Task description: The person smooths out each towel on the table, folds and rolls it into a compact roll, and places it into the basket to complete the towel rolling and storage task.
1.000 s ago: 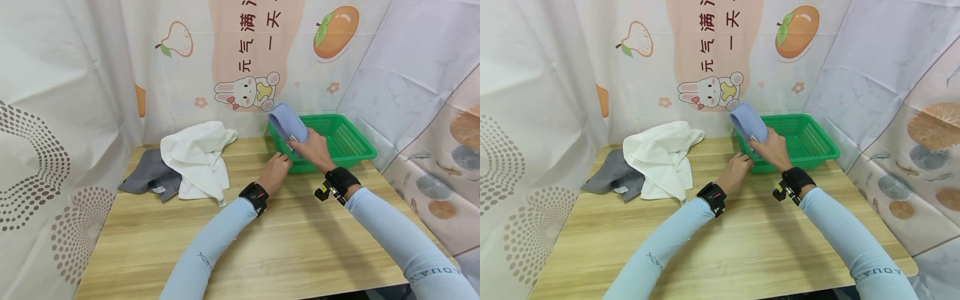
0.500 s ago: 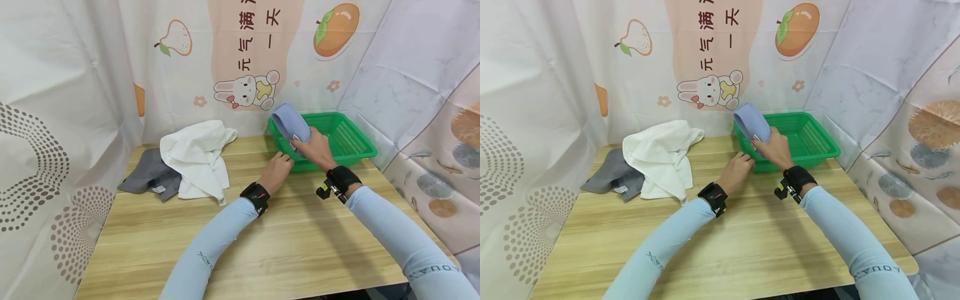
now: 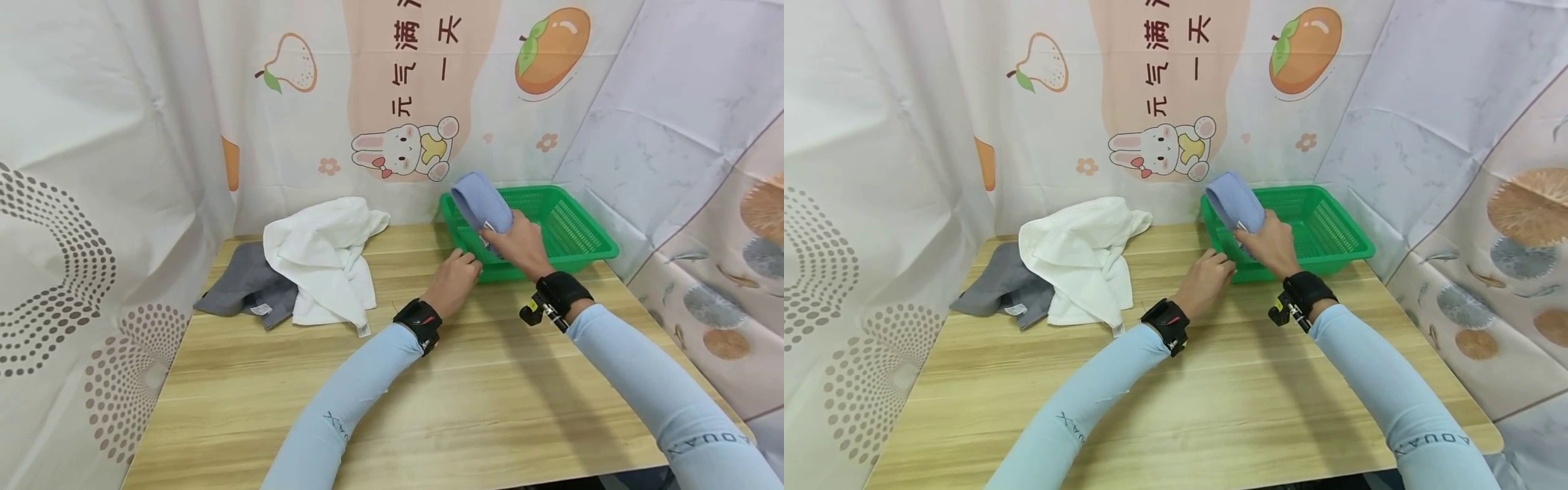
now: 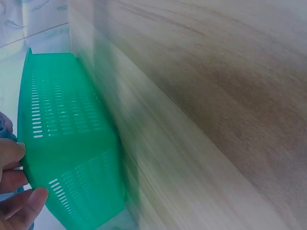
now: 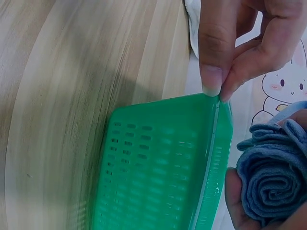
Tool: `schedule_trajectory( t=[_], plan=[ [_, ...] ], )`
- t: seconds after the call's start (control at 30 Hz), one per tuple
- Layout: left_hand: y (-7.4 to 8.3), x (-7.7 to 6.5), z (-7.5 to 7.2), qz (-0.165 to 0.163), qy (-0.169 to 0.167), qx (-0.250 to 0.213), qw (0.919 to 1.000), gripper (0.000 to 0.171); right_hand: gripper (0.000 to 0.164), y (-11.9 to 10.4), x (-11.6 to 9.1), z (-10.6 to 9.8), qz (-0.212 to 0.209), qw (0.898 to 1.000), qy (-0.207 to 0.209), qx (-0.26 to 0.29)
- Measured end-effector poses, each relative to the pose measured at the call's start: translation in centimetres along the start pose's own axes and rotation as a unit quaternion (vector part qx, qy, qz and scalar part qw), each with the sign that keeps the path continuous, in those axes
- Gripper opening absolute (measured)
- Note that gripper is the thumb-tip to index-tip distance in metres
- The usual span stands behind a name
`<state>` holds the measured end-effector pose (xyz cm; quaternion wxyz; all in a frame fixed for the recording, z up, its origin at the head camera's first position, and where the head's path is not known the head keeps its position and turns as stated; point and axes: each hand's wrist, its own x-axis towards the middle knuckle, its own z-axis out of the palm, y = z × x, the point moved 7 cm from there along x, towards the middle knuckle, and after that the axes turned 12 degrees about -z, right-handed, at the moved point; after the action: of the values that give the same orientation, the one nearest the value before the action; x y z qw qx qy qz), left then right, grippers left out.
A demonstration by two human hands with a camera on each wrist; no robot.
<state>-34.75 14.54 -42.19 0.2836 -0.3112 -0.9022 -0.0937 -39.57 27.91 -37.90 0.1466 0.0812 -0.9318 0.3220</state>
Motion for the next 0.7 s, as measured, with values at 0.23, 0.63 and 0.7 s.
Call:
schedule_trajectory(
  t=[0.23, 0.63, 0.7],
  plan=[
    [0.5, 0.0, 0.1, 0.012, -0.019, 0.011, 0.9997, 0.011, 0.084, 0.7, 0.0, 0.1, 0.008, 1.0, 0.004, -0.002],
    [0.4, -0.1, 0.2, 0.012, -0.019, 0.012, 0.9997, 0.017, 0.079, 1.9, -0.1, 0.4, 0.017, 1.0, -0.007, -0.012],
    [0.4, -0.2, 0.2, 0.017, -0.015, 0.018, 0.9996, 0.017, 0.078, 2.0, -0.1, 0.5, 0.019, 1.0, -0.008, -0.017]
  ],
)
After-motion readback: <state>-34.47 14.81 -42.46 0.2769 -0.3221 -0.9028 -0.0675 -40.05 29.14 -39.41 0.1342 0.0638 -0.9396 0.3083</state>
